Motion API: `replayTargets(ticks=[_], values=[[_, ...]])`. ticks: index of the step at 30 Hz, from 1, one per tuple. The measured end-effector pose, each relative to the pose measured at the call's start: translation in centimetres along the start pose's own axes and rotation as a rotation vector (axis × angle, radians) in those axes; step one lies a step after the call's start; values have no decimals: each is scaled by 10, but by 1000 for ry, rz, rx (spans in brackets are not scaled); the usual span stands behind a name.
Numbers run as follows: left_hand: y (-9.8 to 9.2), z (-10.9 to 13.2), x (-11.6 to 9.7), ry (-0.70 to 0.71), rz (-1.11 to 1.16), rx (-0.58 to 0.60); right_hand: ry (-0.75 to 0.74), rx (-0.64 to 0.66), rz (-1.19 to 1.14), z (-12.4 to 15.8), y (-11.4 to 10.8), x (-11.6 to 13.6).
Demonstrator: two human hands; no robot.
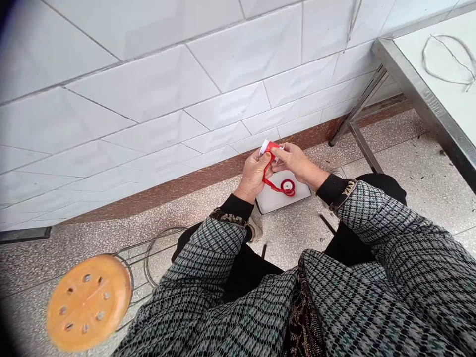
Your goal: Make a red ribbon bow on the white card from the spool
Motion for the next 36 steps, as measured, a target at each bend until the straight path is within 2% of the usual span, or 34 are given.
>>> replayTargets(ticks=[6, 15, 21, 27, 33, 36], values=[[-10, 2, 3, -49, -131, -110, 74, -52, -107, -8, -11, -4], [-15, 3, -17, 121, -261, -158, 212, -25, -247, -10, -8, -17], [-15, 2, -7, 54, -171, -128, 192, 11, -313, -10, -5, -18], [-15, -2, 4, -26, -121, -110, 237, 52, -345, -7, 0, -22], [-3, -4, 11, -94, 9, 79, 333, 165, -306, 3, 15, -24], [-2, -3, 13, -104, 9, 110, 375, 222, -256, 8, 20, -25]])
Point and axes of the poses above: each hand's wrist, its own z-axis away from the middle knuckle, its own y-axis out of the palm, x = y × z, the point moved 10 cm from there along -z, towards the middle knuckle, and after that the axes turned 5 degrees about z, right-handed, at the moved point
